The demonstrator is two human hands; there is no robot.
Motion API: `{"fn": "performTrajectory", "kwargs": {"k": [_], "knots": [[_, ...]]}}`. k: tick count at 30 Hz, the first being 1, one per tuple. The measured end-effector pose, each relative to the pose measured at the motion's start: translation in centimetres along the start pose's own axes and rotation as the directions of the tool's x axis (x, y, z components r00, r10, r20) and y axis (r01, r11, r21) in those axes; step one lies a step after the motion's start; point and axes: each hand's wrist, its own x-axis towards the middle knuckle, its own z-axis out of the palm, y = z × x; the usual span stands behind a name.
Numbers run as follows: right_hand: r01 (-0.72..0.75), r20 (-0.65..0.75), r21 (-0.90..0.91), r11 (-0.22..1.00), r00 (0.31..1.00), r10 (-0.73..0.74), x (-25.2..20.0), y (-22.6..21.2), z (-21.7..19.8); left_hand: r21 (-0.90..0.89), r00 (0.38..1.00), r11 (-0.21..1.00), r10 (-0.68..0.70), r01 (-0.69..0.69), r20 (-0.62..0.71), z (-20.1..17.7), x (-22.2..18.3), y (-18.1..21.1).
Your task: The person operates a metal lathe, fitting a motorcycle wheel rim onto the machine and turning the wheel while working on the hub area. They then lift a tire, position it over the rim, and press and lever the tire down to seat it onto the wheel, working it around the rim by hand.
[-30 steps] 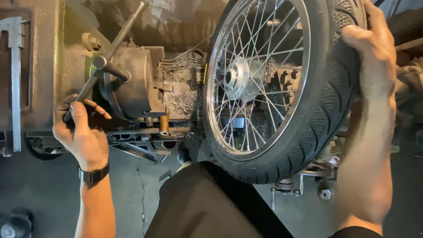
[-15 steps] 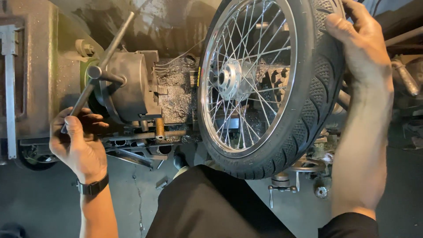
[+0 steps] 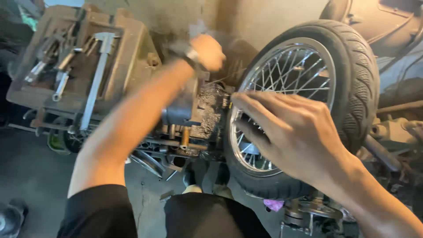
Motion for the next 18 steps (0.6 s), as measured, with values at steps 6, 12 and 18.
{"fn": "performTrajectory", "kwargs": {"k": [6, 12, 18], "knots": [[-0.126, 0.049, -0.041, 0.991, 0.991, 0.128, 4.6, 0.7, 4.5, 0.245, 0.844, 0.963, 0.225, -0.116, -0.487, 4.0, -18.9, 7.8], [0.039, 0.008, 0.019, 0.999, 0.999, -0.039, 11.1, 4.6, 16.2, -0.679, 0.2, 0.343, -0.784, -0.65, -0.588, 13.1, -21.4, 1.7], [-0.037, -0.061, -0.162, 0.986, 0.998, 0.028, 12.3, 9.4, 22.9, -0.296, 0.391, 0.922, -0.184, -0.25, -0.902, 8.7, -12.5, 0.1]]}}
